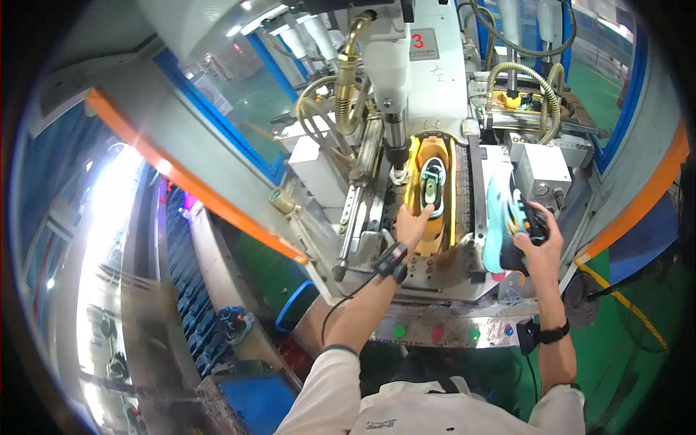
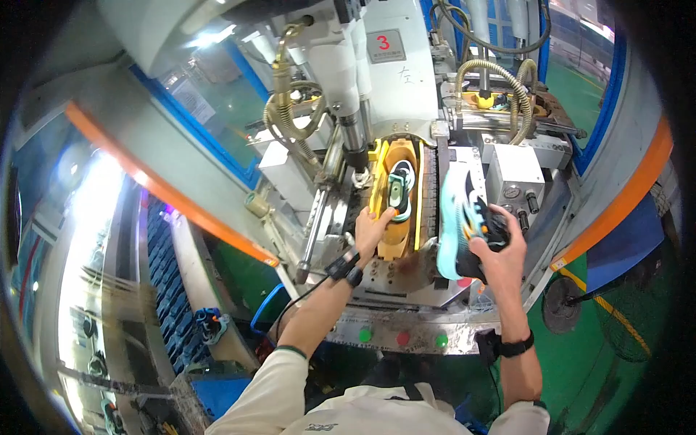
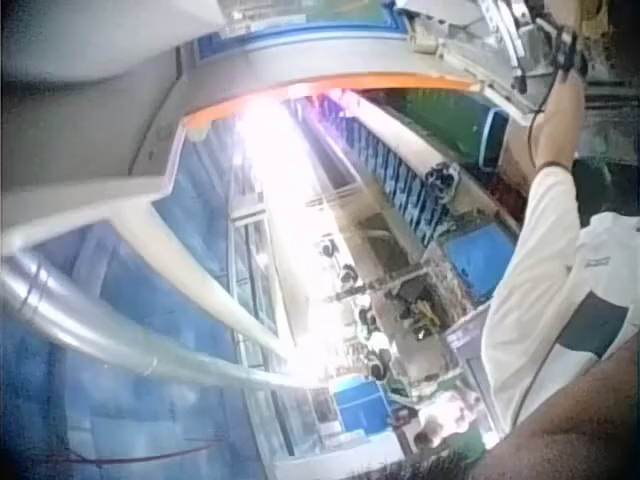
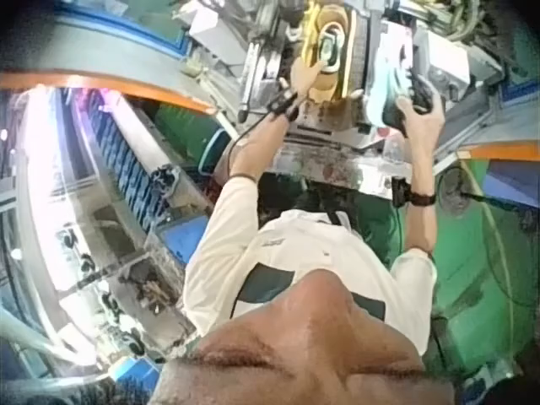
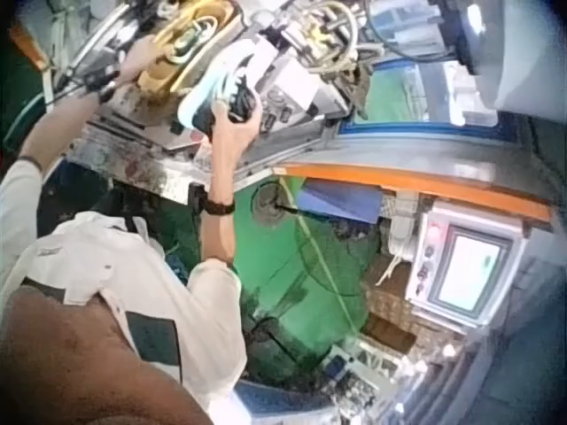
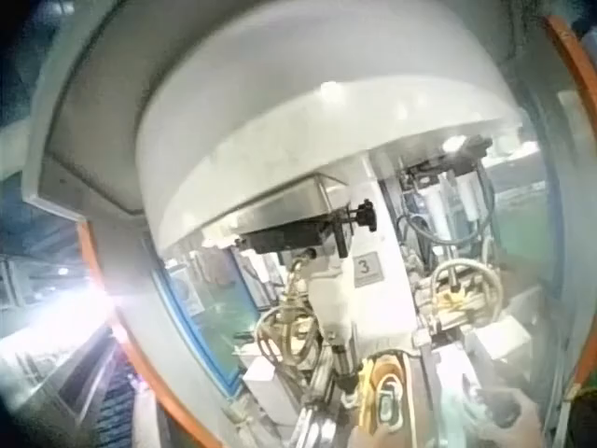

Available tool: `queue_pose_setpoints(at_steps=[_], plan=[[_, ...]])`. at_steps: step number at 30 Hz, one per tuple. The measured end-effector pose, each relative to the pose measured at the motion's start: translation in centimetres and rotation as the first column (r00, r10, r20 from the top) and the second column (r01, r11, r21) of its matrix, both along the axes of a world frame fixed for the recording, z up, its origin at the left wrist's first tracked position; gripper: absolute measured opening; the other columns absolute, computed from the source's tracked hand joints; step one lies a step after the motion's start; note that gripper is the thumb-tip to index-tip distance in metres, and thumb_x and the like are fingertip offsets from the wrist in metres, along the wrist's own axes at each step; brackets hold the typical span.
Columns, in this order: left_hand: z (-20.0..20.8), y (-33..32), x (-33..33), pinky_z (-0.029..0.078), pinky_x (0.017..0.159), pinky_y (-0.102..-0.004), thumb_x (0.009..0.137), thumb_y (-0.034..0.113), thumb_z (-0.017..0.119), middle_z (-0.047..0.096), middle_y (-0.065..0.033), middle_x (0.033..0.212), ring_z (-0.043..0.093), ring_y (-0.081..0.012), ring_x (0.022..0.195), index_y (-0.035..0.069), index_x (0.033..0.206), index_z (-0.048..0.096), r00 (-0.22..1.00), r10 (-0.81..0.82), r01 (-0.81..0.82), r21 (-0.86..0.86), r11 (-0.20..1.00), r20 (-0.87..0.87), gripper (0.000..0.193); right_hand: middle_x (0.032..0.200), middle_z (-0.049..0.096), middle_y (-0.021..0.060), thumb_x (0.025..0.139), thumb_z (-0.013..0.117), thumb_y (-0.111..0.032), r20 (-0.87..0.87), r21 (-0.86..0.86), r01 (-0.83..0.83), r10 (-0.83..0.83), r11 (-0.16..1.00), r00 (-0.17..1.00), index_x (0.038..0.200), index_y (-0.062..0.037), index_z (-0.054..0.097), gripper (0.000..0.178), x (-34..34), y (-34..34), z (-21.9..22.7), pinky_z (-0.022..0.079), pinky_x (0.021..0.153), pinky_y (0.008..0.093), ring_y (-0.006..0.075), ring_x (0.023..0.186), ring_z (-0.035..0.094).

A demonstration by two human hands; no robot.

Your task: Operating industrial shoe-making machinery to assemble or process footwear components.

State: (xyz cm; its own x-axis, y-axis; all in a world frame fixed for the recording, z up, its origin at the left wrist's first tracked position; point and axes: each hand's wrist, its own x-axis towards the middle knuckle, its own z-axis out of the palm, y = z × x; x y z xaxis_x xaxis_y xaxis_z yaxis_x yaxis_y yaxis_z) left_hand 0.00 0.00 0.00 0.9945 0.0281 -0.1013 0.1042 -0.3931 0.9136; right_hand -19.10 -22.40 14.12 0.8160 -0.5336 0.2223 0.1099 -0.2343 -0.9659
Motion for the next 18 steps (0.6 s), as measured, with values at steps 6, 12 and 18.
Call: queue_pose_setpoints(at_steps=[6, 12, 18], plan=[[-3.4, -7.9, 8.2, 0.048, 0.094, -0.0489, 0.074, 0.028, 0.077, 0.058, -0.0278, 0.120, 0.057, -0.0432, 0.113, -0.007, 0.132, 0.037, 1.000, 0.010, -0.015, 0.413, 0.911, 0.013, 0.079, 0.101, 0.062, 0.0074, 0.070, 0.064, -0.004, -0.031, -0.101, 0.190, -0.194, 0.976, 0.980, 0.122, 0.0013, 0.057, 0.052, 0.8, -4.5, -1.1, 0.048, 0.082, 0.0260, 0.0133, 0.088, 0.059], [-4.8, -3.7, 10.2, 0.047, 0.091, -0.0443, 0.064, 0.018, 0.078, 0.062, -0.0270, 0.114, 0.061, -0.0404, 0.104, -0.007, 0.114, 0.055, 1.000, 0.027, -0.027, -0.011, 1.000, -0.013, 0.061, 0.095, 0.064, 0.0068, 0.070, 0.068, -0.008, -0.101, -0.256, 0.193, -0.225, 0.947, 0.969, 0.113, 0.0033, 0.059, 0.045, 7.8, -6.1, -1.6, 0.049, 0.076, 0.0260, 0.0127, 0.082, 0.059], [4.3, 4.2, -3.4, 0.058, 0.074, -0.0362, 0.085, 0.009, 0.072, 0.068, -0.0079, 0.101, 0.068, -0.0197, 0.087, 0.000, 0.105, 0.063, 0.819, -0.376, -0.169, -0.808, 0.565, -0.434, 0.024, 0.095, 0.070, 0.0207, 0.065, 0.079, -0.028, -0.421, -0.464, -0.101, -0.119, 0.880, 0.899, 0.104, 0.0051, 0.065, 0.054, 21.7, -4.4, -2.4, 0.053, 0.080, 0.0352, 0.0287, 0.088, 0.069]])
